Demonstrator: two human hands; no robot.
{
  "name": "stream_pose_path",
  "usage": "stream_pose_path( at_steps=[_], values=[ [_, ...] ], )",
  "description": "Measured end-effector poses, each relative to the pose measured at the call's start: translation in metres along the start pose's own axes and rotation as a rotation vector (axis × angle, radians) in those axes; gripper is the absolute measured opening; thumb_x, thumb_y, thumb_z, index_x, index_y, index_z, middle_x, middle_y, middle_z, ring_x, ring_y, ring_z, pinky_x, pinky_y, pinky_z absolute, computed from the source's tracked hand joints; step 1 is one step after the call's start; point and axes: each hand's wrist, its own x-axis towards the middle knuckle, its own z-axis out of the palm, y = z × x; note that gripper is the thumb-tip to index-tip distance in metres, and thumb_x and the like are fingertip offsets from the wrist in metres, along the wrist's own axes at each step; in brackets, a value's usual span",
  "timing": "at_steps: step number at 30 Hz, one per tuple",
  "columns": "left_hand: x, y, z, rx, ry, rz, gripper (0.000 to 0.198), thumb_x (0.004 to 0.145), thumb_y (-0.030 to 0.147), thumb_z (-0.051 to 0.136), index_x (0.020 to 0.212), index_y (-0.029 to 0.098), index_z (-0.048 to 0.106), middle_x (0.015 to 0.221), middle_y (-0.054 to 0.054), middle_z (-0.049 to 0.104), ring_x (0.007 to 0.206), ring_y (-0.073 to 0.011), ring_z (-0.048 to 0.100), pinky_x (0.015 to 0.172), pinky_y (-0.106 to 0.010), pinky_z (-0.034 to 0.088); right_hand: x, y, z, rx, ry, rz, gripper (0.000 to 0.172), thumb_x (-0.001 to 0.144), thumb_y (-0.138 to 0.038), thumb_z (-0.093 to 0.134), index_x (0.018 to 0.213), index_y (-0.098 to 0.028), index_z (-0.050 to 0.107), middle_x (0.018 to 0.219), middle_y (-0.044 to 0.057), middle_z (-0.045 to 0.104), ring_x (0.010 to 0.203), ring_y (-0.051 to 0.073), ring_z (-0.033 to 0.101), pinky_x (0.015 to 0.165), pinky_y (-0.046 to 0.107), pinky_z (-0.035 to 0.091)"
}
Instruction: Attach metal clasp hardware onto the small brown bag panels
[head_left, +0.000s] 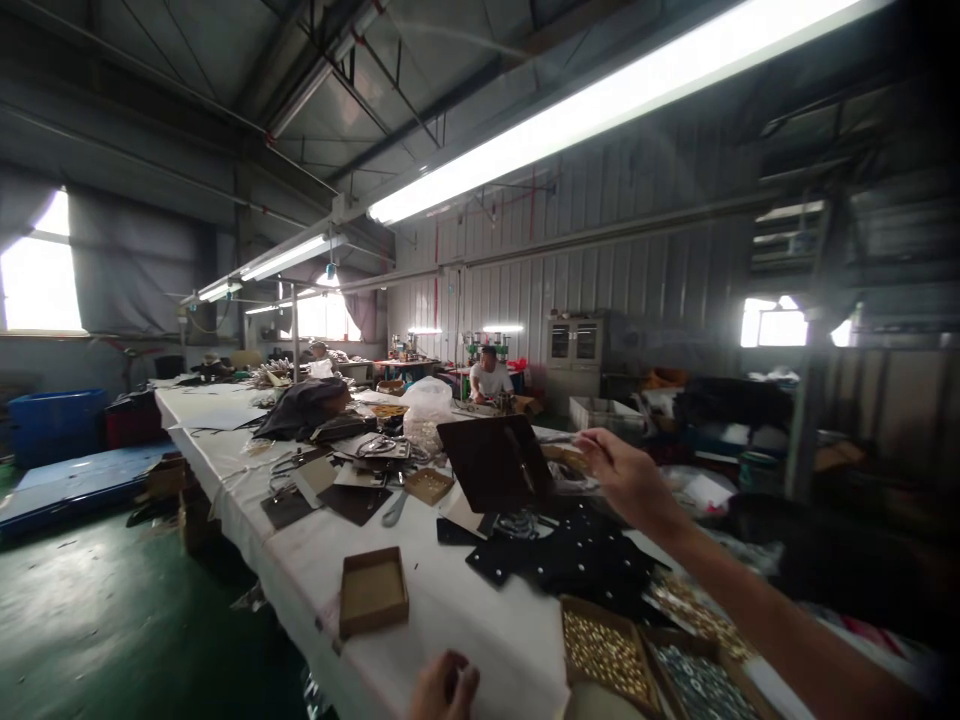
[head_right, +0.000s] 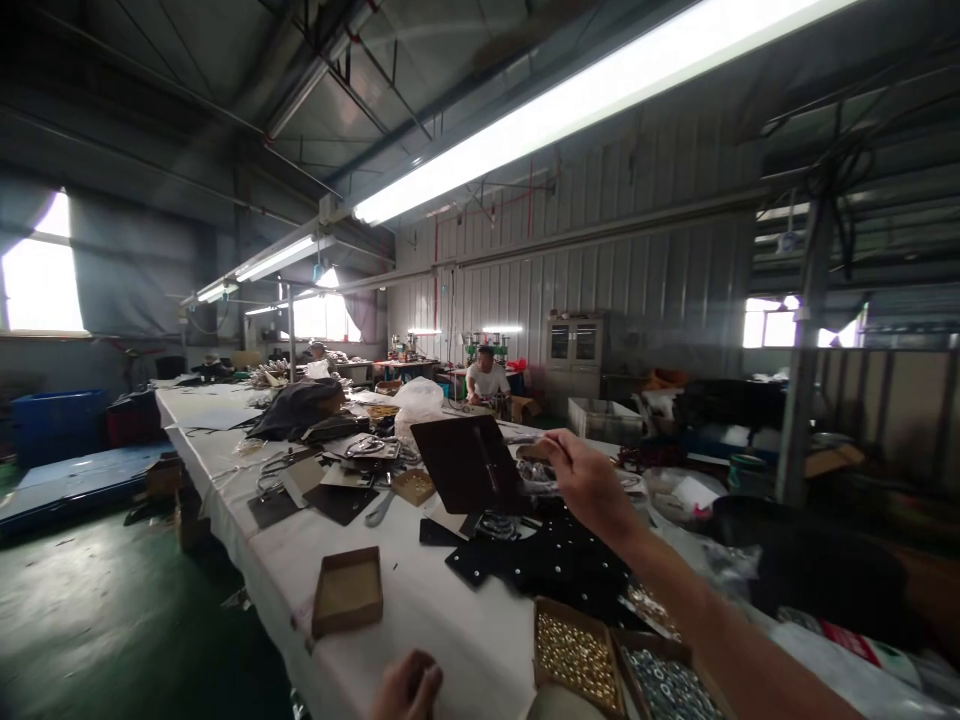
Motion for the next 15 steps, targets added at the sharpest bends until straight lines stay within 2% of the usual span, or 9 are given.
stream_pose_path(
  at_steps=[1, 3, 5, 7, 9, 10, 12, 13, 15],
  values=[
    [0.005, 0.003, -0.007, -0.123, 0.052, -0.023, 0.080, 0.079, 0.099, 0.070, 0.091, 0.020, 0.077, 0.076, -0.010, 0.075, 0.081, -0.0292, 0.072, 0.079, -0.040, 0.056, -0.003, -0.008, -0.021, 0.057, -0.071, 0.075, 0.052, 0.114, -0.071, 0.050, 0.118, -0.025, 0.072, 0.084, 0.003, 0.070, 0.075, 0.023, 0.065, 0.072, 0.036, 0.051],
    [0.016, 0.012, -0.028, -0.388, 0.176, -0.064, 0.092, 0.074, 0.103, 0.069, 0.098, 0.015, 0.078, 0.083, -0.013, 0.078, 0.078, -0.0268, 0.070, 0.072, -0.036, 0.051, -0.011, -0.020, -0.058, 0.180, -0.233, 0.193, 0.059, 0.110, -0.080, 0.053, 0.112, -0.025, 0.074, 0.075, 0.000, 0.061, 0.065, 0.019, 0.056, 0.061, 0.032, 0.045],
    [0.023, 0.028, -0.051, -0.565, 0.209, -0.059, 0.101, 0.069, 0.107, 0.069, 0.104, 0.013, 0.080, 0.093, -0.017, 0.081, 0.081, -0.0257, 0.070, 0.071, -0.034, 0.049, -0.023, -0.032, -0.085, 0.294, -0.387, 0.268, 0.065, 0.104, -0.086, 0.058, 0.106, -0.023, 0.074, 0.072, -0.001, 0.054, 0.061, 0.017, 0.048, 0.056, 0.030, 0.040],
    [0.019, 0.052, -0.069, -0.670, 0.120, -0.050, 0.107, 0.067, 0.110, 0.067, 0.107, 0.012, 0.082, 0.105, -0.021, 0.082, 0.088, -0.0276, 0.073, 0.074, -0.036, 0.052, -0.039, -0.047, -0.100, 0.357, -0.535, 0.293, 0.065, 0.101, -0.086, 0.064, 0.097, -0.022, 0.074, 0.071, -0.001, 0.050, 0.060, 0.015, 0.044, 0.054, 0.029, 0.036],
    [0.002, 0.079, -0.073, -0.702, -0.096, -0.005, 0.109, 0.070, 0.109, 0.066, 0.119, 0.014, 0.085, 0.126, -0.026, 0.081, 0.108, -0.0362, 0.076, 0.085, -0.044, 0.059, -0.057, -0.065, -0.102, 0.370, -0.686, 0.269, 0.063, 0.100, -0.084, 0.069, 0.088, -0.022, 0.072, 0.070, -0.001, 0.049, 0.061, 0.015, 0.042, 0.053, 0.028, 0.034],
    [-0.011, 0.091, -0.068, -0.682, -0.240, 0.028, 0.107, 0.070, 0.106, 0.072, 0.125, 0.014, 0.085, 0.134, -0.027, 0.079, 0.119, -0.0418, 0.075, 0.091, -0.050, 0.061, -0.066, -0.075, -0.098, 0.367, -0.754, 0.243, 0.062, 0.101, -0.082, 0.070, 0.085, -0.022, 0.072, 0.071, -0.001, 0.051, 0.062, 0.015, 0.042, 0.055, 0.028, 0.034],
    [-0.038, 0.105, -0.044, -0.574, -0.508, 0.102, 0.098, 0.075, 0.089, 0.087, 0.142, 0.018, 0.080, 0.147, -0.026, 0.074, 0.135, -0.0495, 0.069, 0.106, -0.061, 0.059, -0.085, -0.091, -0.084, 0.344, -0.851, 0.188, 0.062, 0.103, -0.080, 0.067, 0.084, -0.021, 0.072, 0.072, 0.000, 0.055, 0.065, 0.015, 0.043, 0.057, 0.028, 0.034],
    [-0.050, 0.106, -0.027, -0.488, -0.626, 0.097, 0.096, 0.068, 0.079, 0.098, 0.142, 0.019, 0.081, 0.144, -0.024, 0.076, 0.136, -0.0517, 0.069, 0.113, -0.066, 0.056, -0.095, -0.097, -0.074, 0.317, -0.876, 0.165, 0.062, 0.105, -0.079, 0.064, 0.084, -0.021, 0.072, 0.073, 0.000, 0.057, 0.066, 0.015, 0.043, 0.059, 0.028, 0.034],
    [-0.069, 0.096, 0.010, -0.352, -0.633, 0.072, 0.083, 0.063, 0.079, 0.100, 0.120, 0.019, 0.090, 0.125, -0.021, 0.084, 0.128, -0.0546, 0.073, 0.120, -0.073, 0.048, -0.112, -0.105, -0.054, 0.243, -0.870, 0.130, 0.061, 0.109, -0.075, 0.058, 0.085, -0.021, 0.073, 0.073, 0.000, 0.060, 0.066, 0.015, 0.045, 0.061, 0.029, 0.036]
  ],
)
